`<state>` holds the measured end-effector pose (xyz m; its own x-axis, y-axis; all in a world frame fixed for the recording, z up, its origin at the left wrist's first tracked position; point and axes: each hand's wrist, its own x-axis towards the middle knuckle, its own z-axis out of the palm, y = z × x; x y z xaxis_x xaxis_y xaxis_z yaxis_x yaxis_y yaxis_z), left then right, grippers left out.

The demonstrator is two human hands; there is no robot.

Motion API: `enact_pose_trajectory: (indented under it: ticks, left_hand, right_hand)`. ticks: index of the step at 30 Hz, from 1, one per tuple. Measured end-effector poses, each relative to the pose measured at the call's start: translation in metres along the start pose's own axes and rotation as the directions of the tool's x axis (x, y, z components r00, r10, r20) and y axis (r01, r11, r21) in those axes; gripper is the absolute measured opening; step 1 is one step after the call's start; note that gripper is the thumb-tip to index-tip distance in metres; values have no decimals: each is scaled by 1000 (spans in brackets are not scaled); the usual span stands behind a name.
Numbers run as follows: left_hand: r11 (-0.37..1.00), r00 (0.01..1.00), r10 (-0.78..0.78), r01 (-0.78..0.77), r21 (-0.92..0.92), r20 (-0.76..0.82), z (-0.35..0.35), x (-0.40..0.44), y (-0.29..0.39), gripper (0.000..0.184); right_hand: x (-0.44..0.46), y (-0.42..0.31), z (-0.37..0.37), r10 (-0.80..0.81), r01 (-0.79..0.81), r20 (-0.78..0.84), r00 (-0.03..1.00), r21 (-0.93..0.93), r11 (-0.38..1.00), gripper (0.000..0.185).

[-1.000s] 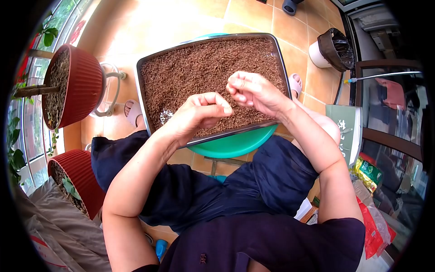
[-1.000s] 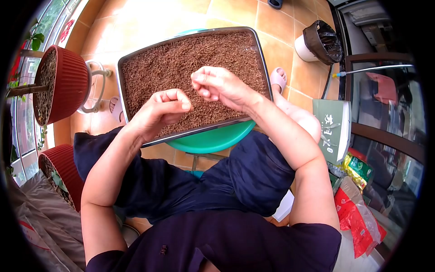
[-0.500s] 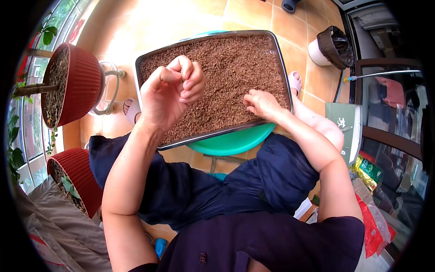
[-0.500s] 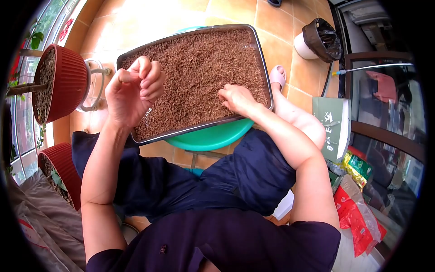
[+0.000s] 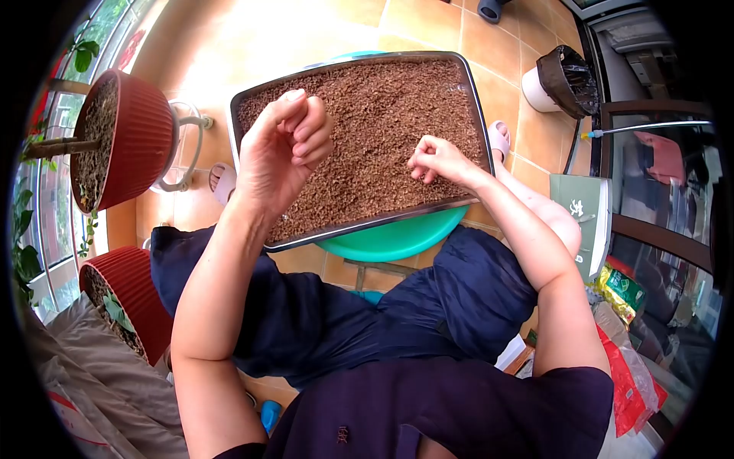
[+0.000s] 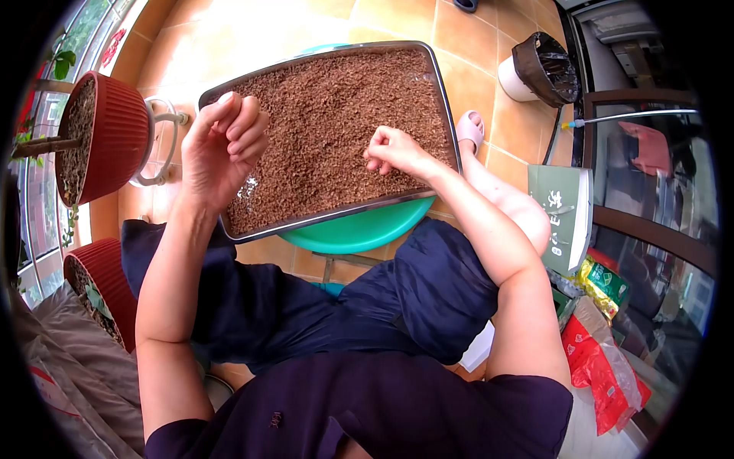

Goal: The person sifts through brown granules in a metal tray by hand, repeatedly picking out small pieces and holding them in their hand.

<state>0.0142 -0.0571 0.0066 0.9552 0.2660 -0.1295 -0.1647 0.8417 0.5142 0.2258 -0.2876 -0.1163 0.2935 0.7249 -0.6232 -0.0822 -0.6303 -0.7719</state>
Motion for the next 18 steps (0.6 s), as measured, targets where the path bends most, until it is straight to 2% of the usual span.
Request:
enact_pose_trajectory:
  ticks: [2,5,10,13,14,15,18]
  left_hand:
    - [997,999,-46,45,-70,-22,0,2,-3,36]
    - [993,989,-115,115,-9,-93,1,3,-9,35]
    - [922,949,-213,274,274,-235,6,1,-25,22]
    - [892,907,-310,382,243,-287,7,0,-29,20]
    - [895,896,-330,397,203,-296,6,0,-31,19]
    - [897,886,-350,410,164,-303,4,0,-31,19]
    - [910,865,-382,413,29,-326,-4,0,-30,19]
  right_hand:
    - [-11,-18,3,-37,1,92,995,357,934,18]
    - [-14,-34,6,-92,-47,217,972,558,829,16]
    - [-38,-73,23,-199,-42,311,929,623,781,18]
    - [-47,-89,27,-241,41,275,931,577,816,17]
    - [-44,-88,25,-236,113,214,948,467,877,15]
    - [-40,-88,21,-247,203,131,960,280,938,11]
    - [-12,-57,1,-272,258,-107,956,-123,958,12]
